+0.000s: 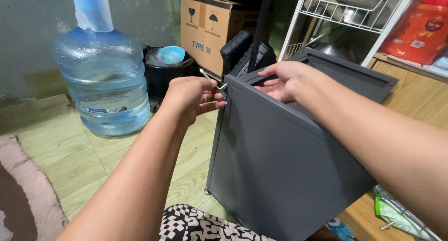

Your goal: The person sits on the floor and uses a hex key to unscrew fasteners from a small grey metal cabinet, detaching its side panels and a white back panel. The person then wipes the removed white panel with a wet wipe.

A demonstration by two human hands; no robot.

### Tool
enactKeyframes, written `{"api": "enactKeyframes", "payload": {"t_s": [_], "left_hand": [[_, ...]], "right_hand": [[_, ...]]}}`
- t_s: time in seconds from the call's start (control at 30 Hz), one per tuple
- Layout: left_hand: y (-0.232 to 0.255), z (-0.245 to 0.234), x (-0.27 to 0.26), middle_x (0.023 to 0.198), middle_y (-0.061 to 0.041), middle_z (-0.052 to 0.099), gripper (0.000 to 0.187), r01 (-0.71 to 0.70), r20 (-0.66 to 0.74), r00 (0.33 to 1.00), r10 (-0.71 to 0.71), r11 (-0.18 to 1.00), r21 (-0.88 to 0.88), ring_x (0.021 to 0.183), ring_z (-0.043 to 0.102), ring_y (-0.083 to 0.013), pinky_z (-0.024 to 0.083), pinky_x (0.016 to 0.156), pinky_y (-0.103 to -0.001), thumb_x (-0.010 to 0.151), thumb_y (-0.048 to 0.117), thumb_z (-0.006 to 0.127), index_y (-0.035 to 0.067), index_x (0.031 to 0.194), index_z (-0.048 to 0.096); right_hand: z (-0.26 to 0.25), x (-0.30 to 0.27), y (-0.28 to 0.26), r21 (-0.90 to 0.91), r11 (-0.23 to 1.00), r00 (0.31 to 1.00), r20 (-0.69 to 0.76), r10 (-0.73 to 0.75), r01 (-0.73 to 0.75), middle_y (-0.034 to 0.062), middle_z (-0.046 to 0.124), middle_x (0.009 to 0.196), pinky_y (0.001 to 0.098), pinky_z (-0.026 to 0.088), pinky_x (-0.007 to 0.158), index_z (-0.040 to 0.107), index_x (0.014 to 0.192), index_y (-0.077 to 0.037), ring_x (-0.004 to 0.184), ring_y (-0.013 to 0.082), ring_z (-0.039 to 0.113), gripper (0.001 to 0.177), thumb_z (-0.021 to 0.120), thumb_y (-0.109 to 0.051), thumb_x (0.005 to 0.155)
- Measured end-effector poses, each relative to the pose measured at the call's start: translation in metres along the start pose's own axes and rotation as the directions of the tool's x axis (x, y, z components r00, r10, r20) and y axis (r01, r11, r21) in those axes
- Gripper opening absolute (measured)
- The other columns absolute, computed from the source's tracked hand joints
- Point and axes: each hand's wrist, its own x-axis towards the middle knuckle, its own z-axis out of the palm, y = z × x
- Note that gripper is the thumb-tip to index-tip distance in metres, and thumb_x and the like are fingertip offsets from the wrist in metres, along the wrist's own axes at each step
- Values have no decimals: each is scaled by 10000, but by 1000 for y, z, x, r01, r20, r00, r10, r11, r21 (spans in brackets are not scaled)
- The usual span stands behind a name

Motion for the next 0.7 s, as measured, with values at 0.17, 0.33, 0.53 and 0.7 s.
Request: {"api": "enactKeyframes", "payload": {"t_s": [0.17, 0.33, 0.53, 0.7], "left_hand": [[0, 1, 4, 832, -154, 678, 62, 6, -60, 998, 0, 995, 95, 683, 700, -242, 688, 655, -444, 889, -31, 620, -90, 902, 635], [-2, 3, 13, 819, -171, 669, 67, -17, -79, 996, 29, 990, 140, 661, 689, -246, 688, 618, -425, 893, -37, 624, -101, 914, 625], [-8, 7, 19, 807, -174, 671, 97, -93, -81, 991, 108, 980, 178, 638, 696, -248, 677, 593, -421, 871, -56, 661, -112, 937, 618], [-7, 8, 12, 760, -155, 694, 73, -175, -42, 979, 197, 935, 308, 605, 712, -218, 686, 583, -392, 845, -61, 707, -107, 851, 651]], "right_hand": [[6, 14, 2, -11, 997, 967, 244, 71, -71, 308, 684, 1178, 480, 635, 828, 504, 1212, 70, 987, 364, 737, 375, 627, -98, 901], [8, 17, 9, 7, 1000, 969, 248, -17, 16, 287, 665, 1181, 440, 661, 793, 517, 1216, 128, 962, 347, 743, 423, 688, -119, 917], [8, 7, 15, 34, 999, 960, 277, -34, 26, 291, 665, 1167, 447, 654, 793, 515, 1233, 116, 958, 340, 738, 501, 727, -129, 851], [11, -4, 18, 52, 997, 963, 262, -63, 51, 328, 644, 1201, 456, 652, 817, 469, 1268, 143, 993, 370, 736, 561, 722, -106, 834]]}}
